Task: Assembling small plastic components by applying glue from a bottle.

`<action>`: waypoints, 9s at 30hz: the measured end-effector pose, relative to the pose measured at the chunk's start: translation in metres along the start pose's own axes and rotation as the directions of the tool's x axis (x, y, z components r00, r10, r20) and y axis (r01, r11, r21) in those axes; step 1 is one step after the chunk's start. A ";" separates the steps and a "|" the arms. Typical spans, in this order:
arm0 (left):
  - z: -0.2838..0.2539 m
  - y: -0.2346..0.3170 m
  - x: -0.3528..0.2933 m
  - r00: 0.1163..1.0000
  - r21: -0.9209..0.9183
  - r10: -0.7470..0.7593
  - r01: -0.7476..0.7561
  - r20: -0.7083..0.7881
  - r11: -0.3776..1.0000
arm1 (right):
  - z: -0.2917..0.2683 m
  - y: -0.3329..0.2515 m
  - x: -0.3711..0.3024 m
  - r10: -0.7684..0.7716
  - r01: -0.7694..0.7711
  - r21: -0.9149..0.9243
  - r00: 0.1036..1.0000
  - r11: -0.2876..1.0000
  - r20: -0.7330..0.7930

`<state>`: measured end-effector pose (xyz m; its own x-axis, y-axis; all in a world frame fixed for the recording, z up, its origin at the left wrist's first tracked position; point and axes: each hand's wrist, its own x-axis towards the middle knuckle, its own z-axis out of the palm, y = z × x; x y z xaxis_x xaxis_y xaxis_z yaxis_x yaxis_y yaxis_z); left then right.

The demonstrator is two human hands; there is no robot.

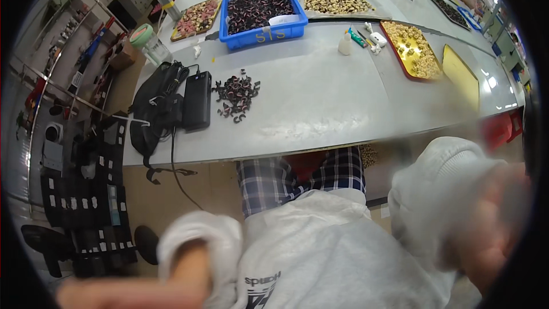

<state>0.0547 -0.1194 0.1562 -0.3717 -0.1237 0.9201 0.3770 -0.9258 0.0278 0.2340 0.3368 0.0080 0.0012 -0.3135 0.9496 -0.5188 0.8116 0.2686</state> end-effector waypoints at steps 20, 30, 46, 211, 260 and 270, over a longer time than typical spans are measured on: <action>-0.233 -0.139 -0.099 0.570 0.977 -0.813 -0.076 -0.120 -0.198 | 0.234 0.021 0.058 0.240 -0.244 0.078 0.969 0.967 0.060; -0.275 -0.184 -0.095 0.328 0.885 -0.924 -0.347 -0.196 -0.311 | 0.246 0.037 0.002 0.521 -0.569 0.022 0.768 0.822 0.372; -0.289 -0.184 -0.080 0.479 0.897 -0.814 -0.113 -0.328 -0.428 | 0.247 0.045 -0.033 0.540 -0.614 -0.013 0.683 0.789 0.493; -0.150 -0.206 -0.197 0.221 -0.632 -0.758 0.438 -0.614 0.640 | -0.084 0.259 -0.217 0.934 -0.182 -0.983 0.351 -0.008 -0.072; -0.152 -0.198 -0.187 0.250 -0.693 -0.787 0.375 -0.564 0.616 | 0.331 -0.007 0.018 0.496 -0.829 0.066 0.393 0.555 0.775; -0.149 -0.209 -0.204 0.235 -0.723 -0.758 0.228 -0.609 0.652 | 0.311 0.013 0.005 0.628 -0.929 -0.001 0.249 0.370 0.738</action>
<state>-0.0752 0.0457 -0.0952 -0.8895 0.4549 -0.0426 -0.4525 -0.8901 -0.0548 -0.0384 0.1923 -0.0340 -0.9559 0.0676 0.2859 -0.1923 0.5919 -0.7827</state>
